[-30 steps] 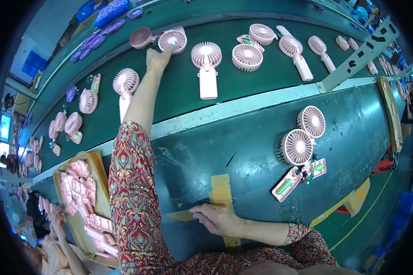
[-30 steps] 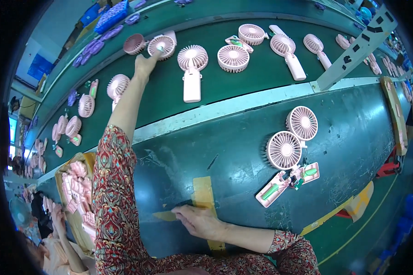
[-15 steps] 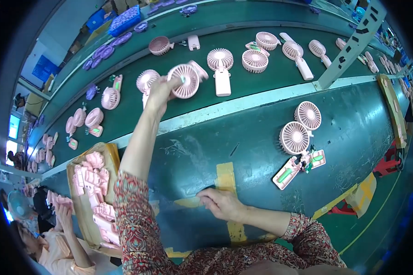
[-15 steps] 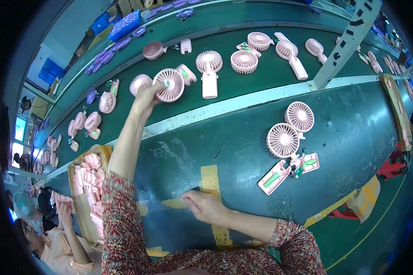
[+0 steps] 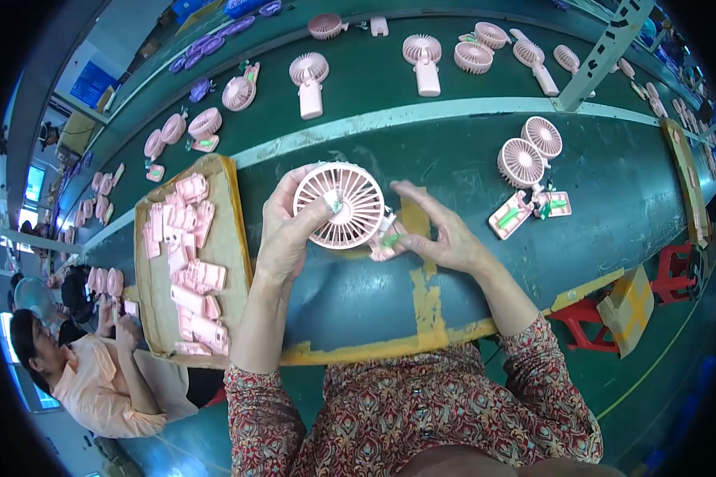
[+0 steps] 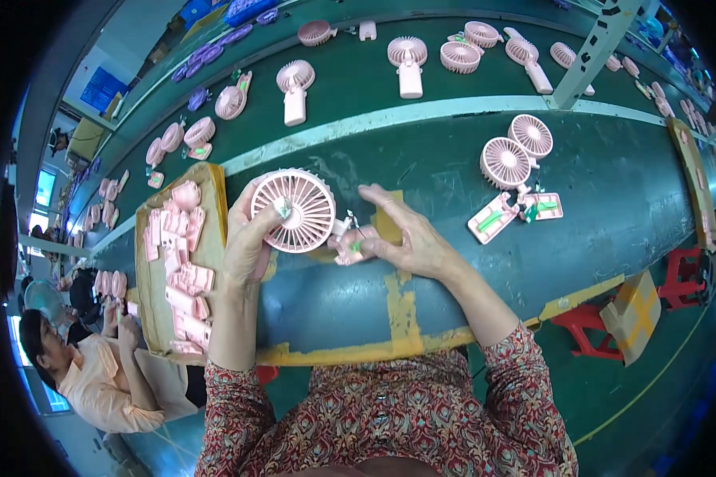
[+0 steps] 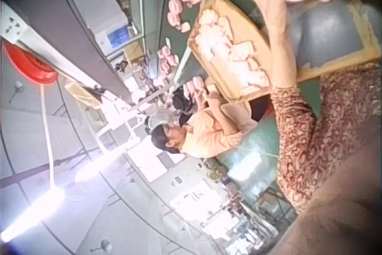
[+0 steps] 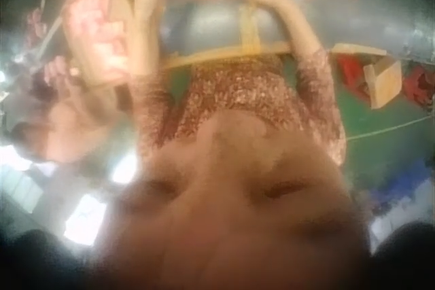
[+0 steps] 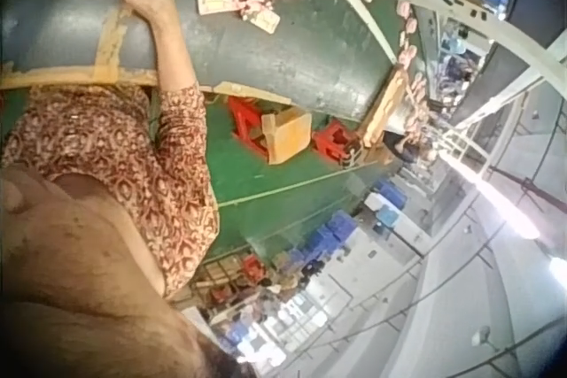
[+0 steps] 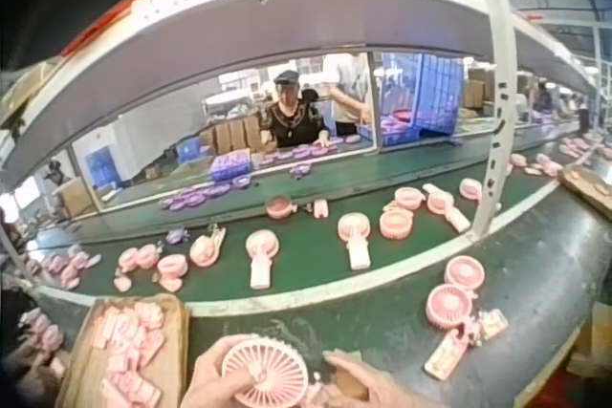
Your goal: The person assembles mini handheld fans by picking fan parts from the conveyor belt, fitting the internal wiring and battery into the handle, snapping cover pieces from a tray onto the handles, and placing the assembled fans onto the conveyor belt.
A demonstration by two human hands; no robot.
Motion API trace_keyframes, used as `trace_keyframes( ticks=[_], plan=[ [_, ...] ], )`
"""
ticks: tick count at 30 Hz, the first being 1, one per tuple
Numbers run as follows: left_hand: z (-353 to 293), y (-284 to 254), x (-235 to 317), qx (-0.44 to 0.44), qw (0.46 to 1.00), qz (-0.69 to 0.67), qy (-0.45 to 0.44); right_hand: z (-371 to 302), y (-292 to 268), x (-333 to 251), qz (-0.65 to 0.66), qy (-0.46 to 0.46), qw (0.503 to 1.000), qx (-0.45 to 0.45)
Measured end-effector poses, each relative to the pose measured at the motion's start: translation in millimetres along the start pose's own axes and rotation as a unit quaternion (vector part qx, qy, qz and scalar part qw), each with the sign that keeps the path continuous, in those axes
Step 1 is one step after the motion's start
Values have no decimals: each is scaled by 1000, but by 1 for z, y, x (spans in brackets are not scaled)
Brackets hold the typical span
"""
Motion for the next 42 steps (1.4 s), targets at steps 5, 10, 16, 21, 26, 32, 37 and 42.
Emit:
trace_keyframes(
  ticks=[5,10,16,21,26,32,37,42],
  plan=[
    [-39,4,-5,-6,990,-141,-26,-28,31,-19,120,103,970,-184],
    [-58,-3,-14,46,987,-155,13,-48,53,-29,135,252,912,-295],
    [-78,-17,-25,100,988,-107,50,-72,55,-34,330,325,877,-128],
    [-96,-17,-26,66,990,-122,36,-90,58,-21,458,288,836,-87],
    [-115,9,-19,-19,998,-63,24,-92,71,-22,449,340,822,-84],
    [-106,7,-28,64,997,-10,40,-100,70,-44,424,304,848,-95],
    [-105,11,-37,58,998,-11,35,-105,72,-52,378,315,863,-115],
    [-103,13,-42,54,998,-2,22,-105,79,-58,373,310,872,-72]
  ],
)
Point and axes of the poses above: each hand's wrist, its own z-axis towards the middle knuckle, its own y-axis out of the palm, x = y × z, the point moved 2 cm from there along z, towards the middle knuckle
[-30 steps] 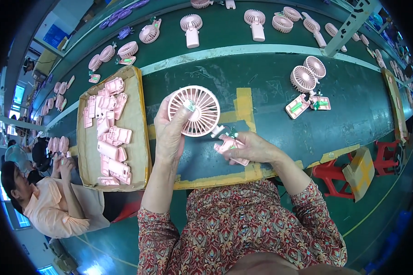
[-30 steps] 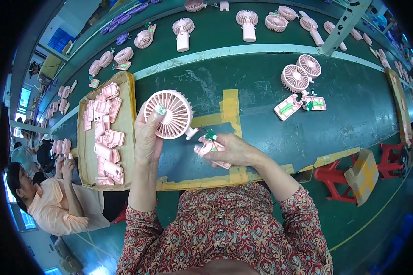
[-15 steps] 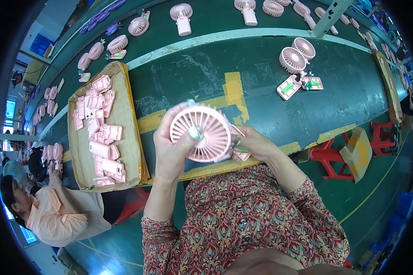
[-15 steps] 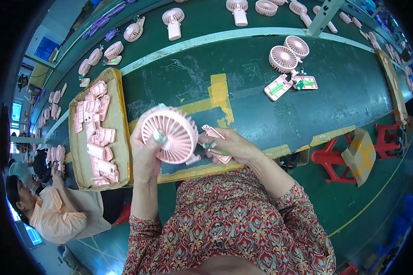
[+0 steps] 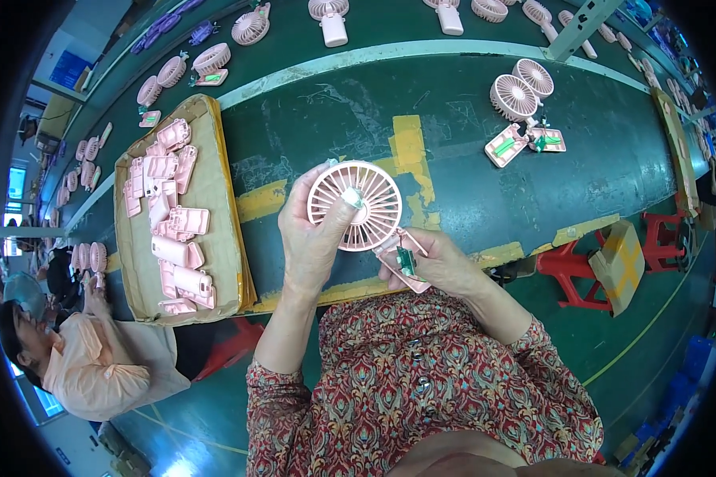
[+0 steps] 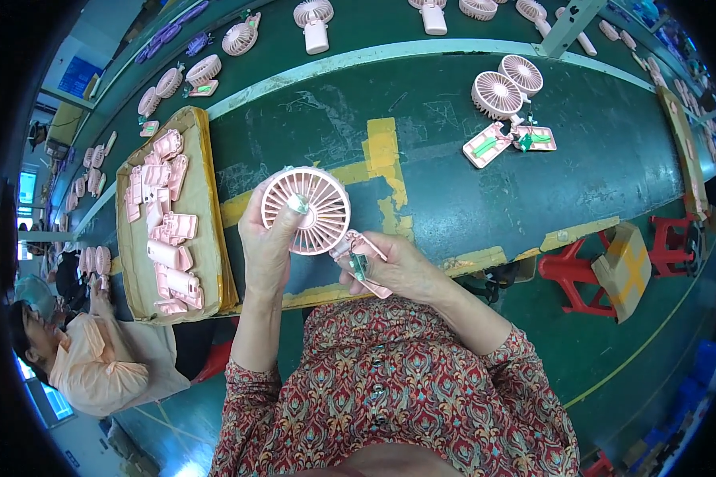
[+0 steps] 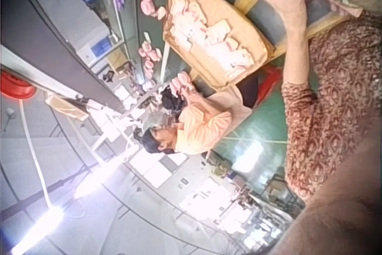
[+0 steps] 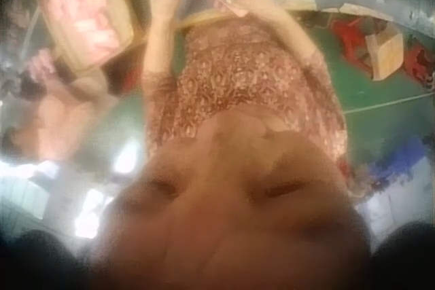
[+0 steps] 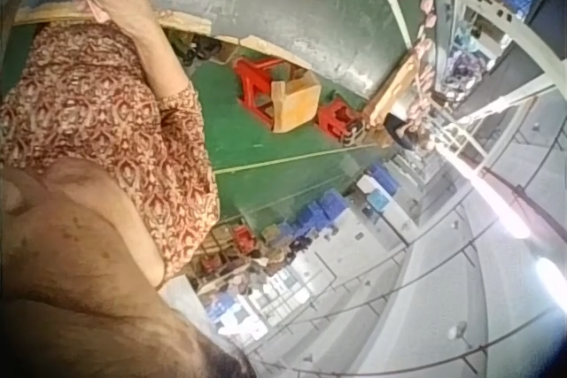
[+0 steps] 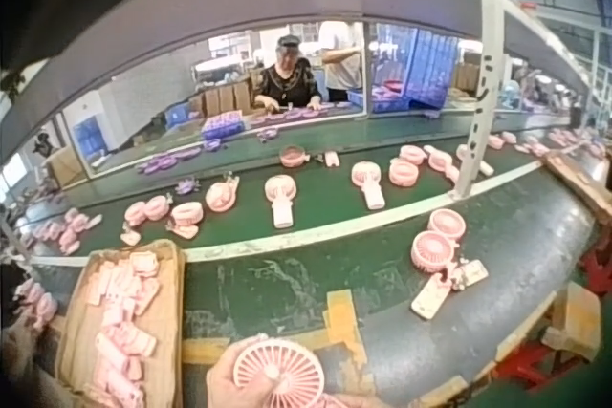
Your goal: The person assembles mini handheld fans by picking fan parts from the conveyor belt, fitting the internal wiring and battery into the handle, snapping cover pieces from a tray onto the handles, and placing the assembled fans onto the conveyor belt.
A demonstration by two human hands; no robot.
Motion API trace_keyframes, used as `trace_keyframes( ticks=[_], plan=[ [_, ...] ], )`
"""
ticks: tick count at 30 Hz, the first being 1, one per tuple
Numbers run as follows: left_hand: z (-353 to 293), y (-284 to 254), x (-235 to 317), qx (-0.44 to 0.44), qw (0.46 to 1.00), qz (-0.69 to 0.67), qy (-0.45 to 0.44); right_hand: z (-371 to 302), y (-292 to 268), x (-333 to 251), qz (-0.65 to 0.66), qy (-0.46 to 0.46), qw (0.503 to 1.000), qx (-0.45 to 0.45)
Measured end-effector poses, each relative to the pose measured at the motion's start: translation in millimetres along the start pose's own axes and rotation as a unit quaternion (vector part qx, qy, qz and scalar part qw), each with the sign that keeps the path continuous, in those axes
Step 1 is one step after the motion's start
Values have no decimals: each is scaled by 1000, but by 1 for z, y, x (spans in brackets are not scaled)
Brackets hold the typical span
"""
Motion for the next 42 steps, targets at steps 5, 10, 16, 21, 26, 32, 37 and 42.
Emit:
trace_keyframes(
  ticks=[5,10,16,21,26,32,37,42],
  plan=[
    [1,-2,-4,-12,1000,-2,-13,0,4,-4,-28,2,1000,-14],
    [3,-4,-10,-1,985,162,61,6,4,1,-62,-54,996,45],
    [-27,22,-2,-67,872,421,240,22,-14,11,-116,-61,982,135],
    [-27,25,-26,-97,931,310,167,27,-16,13,-268,-108,946,147],
    [-19,14,-47,-91,987,84,-101,35,-21,22,-64,-17,990,124],
    [-19,5,-58,-102,977,-39,-182,39,-23,26,-55,-43,990,126],
    [-23,8,-51,-95,984,99,-116,42,-25,32,-18,-20,990,135],
    [-22,11,-37,-121,959,256,-3,41,-26,30,-37,-38,989,139]
  ],
)
Point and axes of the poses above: each hand's wrist, its own z-axis towards the middle knuckle, its own y-axis out of the palm, x = y × z, the point moved 2 cm from there along z, towards the middle knuckle
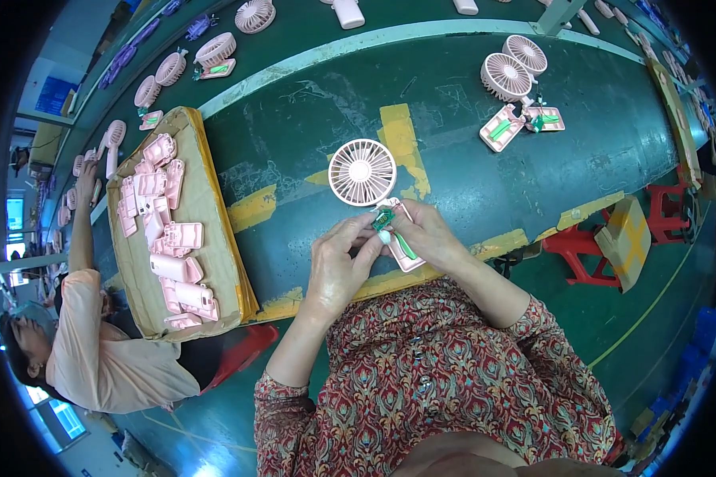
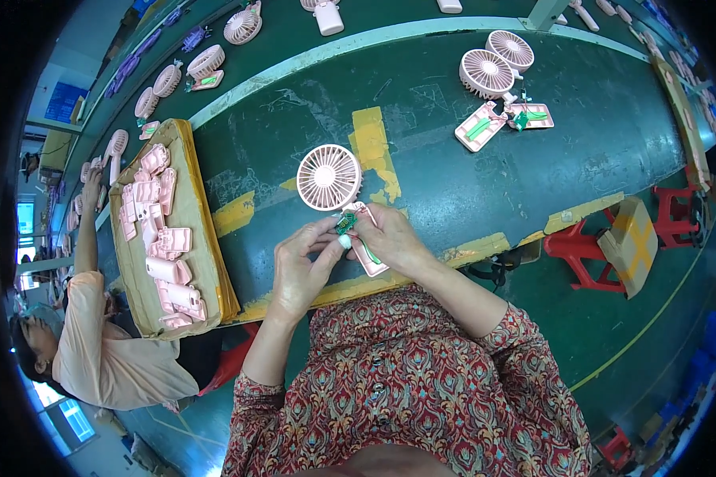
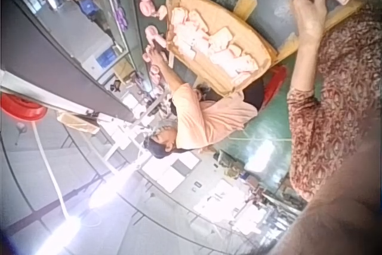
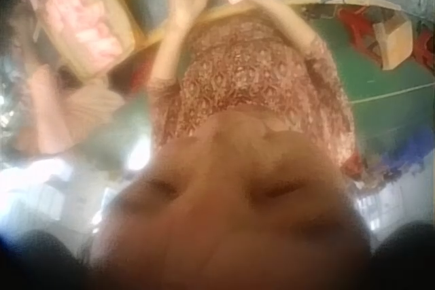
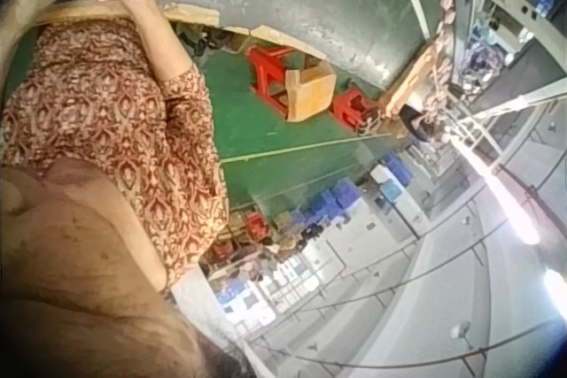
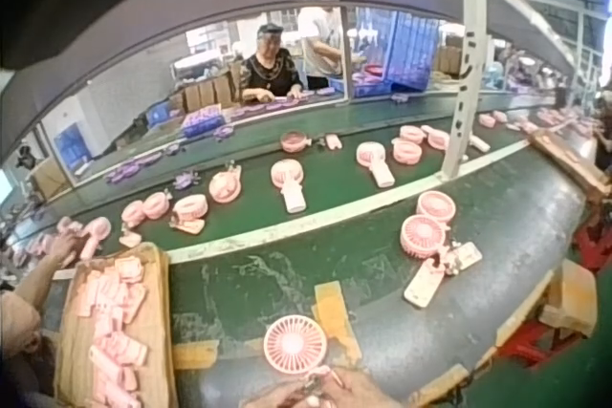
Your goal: The person assembles mini handheld fans by picking fan parts from the conveyor belt, fitting the internal wiring and battery into the handle, snapping cover pieces from a tray onto the handles, and placing the assembled fans onto the conveyor belt.
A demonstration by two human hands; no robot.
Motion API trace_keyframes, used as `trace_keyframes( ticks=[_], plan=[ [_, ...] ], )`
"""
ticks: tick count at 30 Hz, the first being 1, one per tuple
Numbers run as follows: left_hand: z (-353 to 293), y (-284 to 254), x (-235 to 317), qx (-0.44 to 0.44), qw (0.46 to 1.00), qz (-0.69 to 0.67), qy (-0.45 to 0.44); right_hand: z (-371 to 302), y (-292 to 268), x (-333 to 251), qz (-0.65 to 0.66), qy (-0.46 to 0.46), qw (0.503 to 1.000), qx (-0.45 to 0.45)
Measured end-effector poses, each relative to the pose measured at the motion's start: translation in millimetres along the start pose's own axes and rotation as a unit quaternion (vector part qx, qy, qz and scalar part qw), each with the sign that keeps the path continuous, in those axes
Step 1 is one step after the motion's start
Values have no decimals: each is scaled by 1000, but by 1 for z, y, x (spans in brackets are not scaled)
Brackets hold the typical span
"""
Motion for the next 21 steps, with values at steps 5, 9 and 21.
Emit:
trace_keyframes(
  ticks=[5,9,21],
  plan=[
    [-1,-3,-4,21,998,34,-52,-8,2,-9,74,44,996,-24],
    [2,-3,-5,53,991,99,77,-13,0,-15,173,93,981,-12],
    [1,-1,-7,19,996,85,3,-3,-3,-11,186,75,980,-6]
  ],
)
Point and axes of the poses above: each hand's wrist, its own z-axis towards the middle knuckle, its own y-axis out of the palm, x = y × z, the point moved 2 cm from there along z, towards the middle knuckle
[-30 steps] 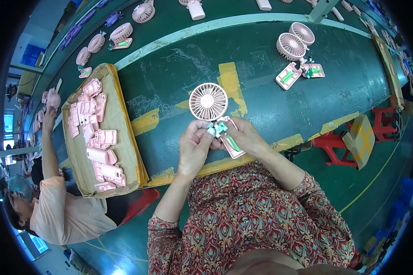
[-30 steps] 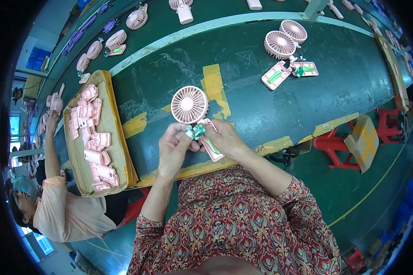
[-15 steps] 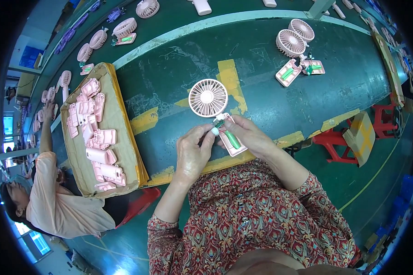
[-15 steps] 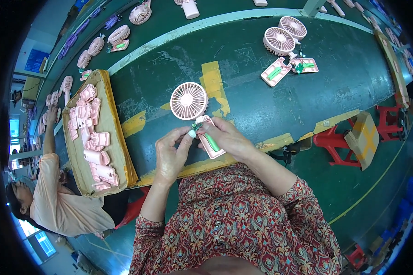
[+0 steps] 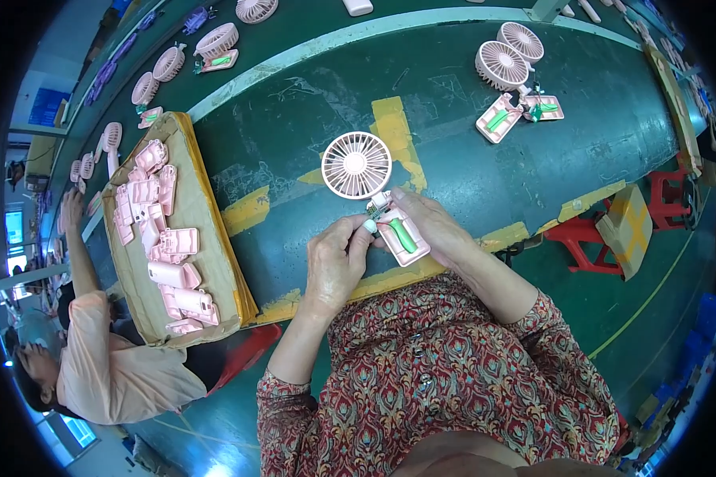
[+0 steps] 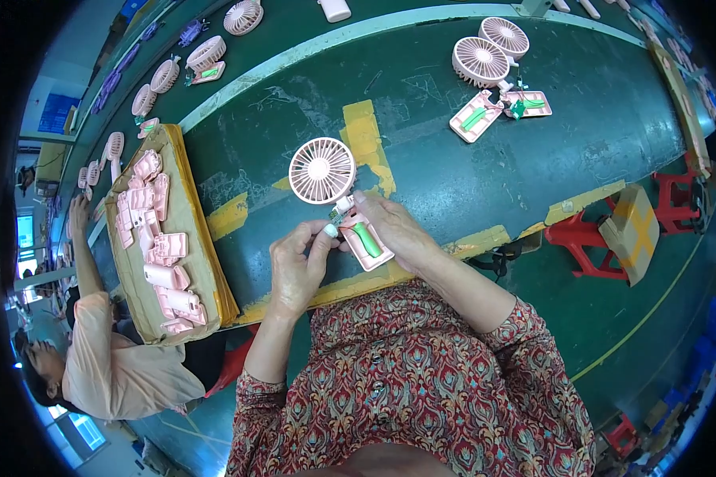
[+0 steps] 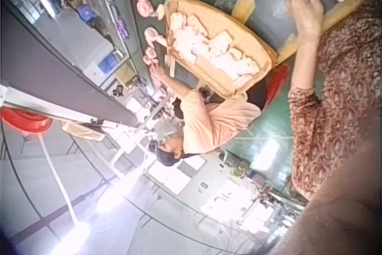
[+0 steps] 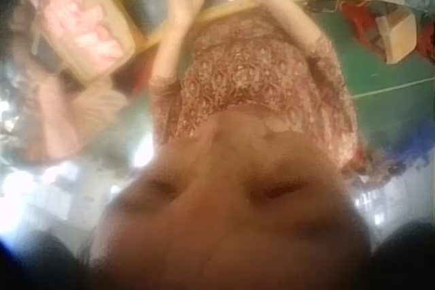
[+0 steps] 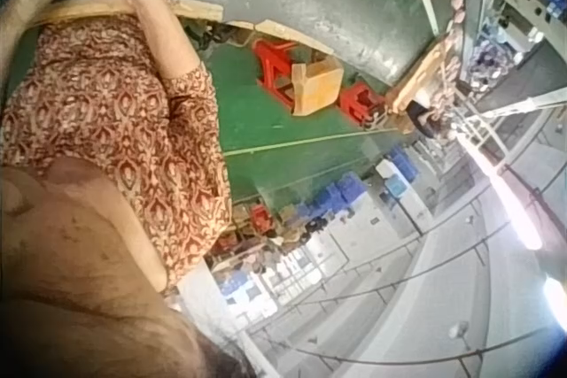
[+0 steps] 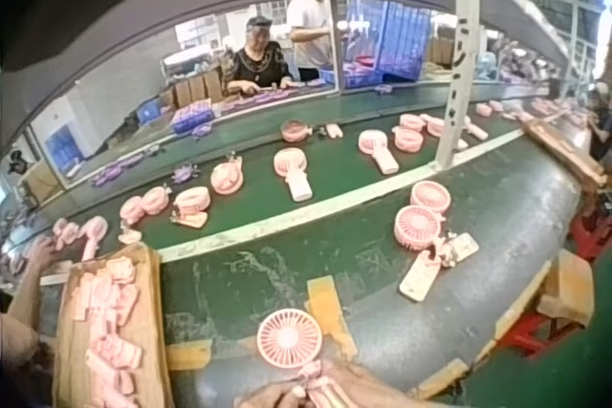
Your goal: The person assembles mini handheld fans by picking fan parts from the conveyor belt, fitting the internal wiring and battery into the handle, snapping cover pieces from a tray onto the handles, and placing the assembled fans onto the conveyor belt.
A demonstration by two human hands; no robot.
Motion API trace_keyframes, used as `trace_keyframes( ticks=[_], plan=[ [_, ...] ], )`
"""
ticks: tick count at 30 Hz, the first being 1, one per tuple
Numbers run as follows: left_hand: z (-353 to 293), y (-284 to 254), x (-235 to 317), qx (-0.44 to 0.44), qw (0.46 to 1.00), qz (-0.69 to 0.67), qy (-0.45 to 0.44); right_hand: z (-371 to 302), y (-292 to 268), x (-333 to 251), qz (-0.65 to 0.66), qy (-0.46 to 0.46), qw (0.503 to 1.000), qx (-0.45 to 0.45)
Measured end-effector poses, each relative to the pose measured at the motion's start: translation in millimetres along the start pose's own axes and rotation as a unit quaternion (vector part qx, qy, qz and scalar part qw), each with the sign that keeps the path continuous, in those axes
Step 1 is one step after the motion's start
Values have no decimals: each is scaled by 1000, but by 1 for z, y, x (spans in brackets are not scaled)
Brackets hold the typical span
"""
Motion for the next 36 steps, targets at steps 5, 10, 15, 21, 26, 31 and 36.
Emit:
trace_keyframes(
  ticks=[5,10,15,21,26,31,36],
  plan=[
    [0,0,-6,8,998,45,39,0,0,1,-5,4,1000,-2],
    [0,3,-10,17,999,11,41,-1,2,1,5,6,1000,1],
    [1,6,-13,7,999,-35,23,-3,1,2,-3,6,1000,-6],
    [4,5,-13,-2,999,-29,28,-1,-3,8,-19,4,1000,-11],
    [3,3,-13,2,999,1,43,-4,0,6,-38,-5,999,-9],
    [3,1,-12,4,991,77,106,-5,1,7,-85,-30,996,3],
    [1,1,-11,17,986,89,137,-4,1,9,-95,-32,995,6]
  ],
)
Point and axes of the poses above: each hand's wrist, its own z-axis towards the middle knuckle, its own y-axis out of the palm, x = y × z, the point moved 2 cm from there along z, towards the middle knuckle
